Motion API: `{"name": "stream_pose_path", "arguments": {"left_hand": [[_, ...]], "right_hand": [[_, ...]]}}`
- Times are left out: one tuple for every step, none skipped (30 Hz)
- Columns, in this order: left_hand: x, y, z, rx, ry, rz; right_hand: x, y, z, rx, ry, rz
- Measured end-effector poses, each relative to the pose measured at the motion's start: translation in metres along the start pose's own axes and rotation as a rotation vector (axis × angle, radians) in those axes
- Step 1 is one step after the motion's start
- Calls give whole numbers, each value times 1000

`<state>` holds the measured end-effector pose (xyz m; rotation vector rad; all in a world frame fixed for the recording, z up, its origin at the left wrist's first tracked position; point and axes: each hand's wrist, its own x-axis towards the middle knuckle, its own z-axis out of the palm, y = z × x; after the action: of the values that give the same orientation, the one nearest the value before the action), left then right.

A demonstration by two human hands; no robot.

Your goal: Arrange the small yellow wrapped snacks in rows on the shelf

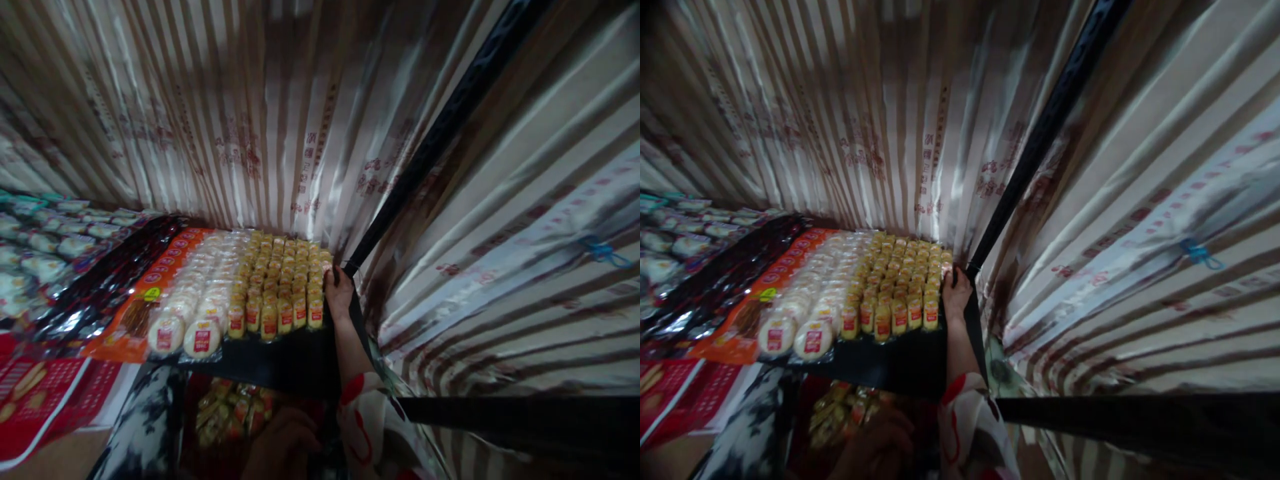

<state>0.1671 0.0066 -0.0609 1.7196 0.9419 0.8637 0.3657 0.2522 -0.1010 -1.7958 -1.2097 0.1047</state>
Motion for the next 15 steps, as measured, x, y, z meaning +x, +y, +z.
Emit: {"name": "stream_pose_path", "arguments": {"left_hand": [[-4,-1,-1,-3,-17,-40],[-8,-2,-2,-2,-8,-111],[-13,-4,-3,11,-12,-201],[-17,-6,-4,34,-18,-305],[-21,-10,-6,64,-45,-400],[-26,-16,-8,100,-88,-476],[-30,-22,-10,139,-124,-531],[-35,-30,-13,174,-165,-562],[-38,-39,-16,228,-184,-583],[-41,-47,-20,280,-187,-602],[-43,-56,-25,332,-183,-608],[-45,-64,-30,377,-178,-596],[-45,-72,-35,415,-173,-583],[-45,-80,-40,449,-161,-576],[-44,-88,-45,485,-143,-590]], "right_hand": [[-3,-2,-3,6,0,13],[-6,-6,-7,13,10,21],[-12,-11,-12,32,25,19],[-20,-17,-18,61,44,19],[-31,-25,-26,100,68,27],[-45,-34,-34,154,87,48],[-62,-44,-42,221,104,72],[-83,-54,-51,301,113,96],[-107,-63,-59,391,118,117],[-132,-71,-65,457,96,132],[-159,-77,-70,493,27,127],[-185,-81,-73,513,-49,132],[-211,-83,-73,516,-156,140],[-234,-82,-70,487,-290,149],[-254,-80,-65,443,-472,151]]}}
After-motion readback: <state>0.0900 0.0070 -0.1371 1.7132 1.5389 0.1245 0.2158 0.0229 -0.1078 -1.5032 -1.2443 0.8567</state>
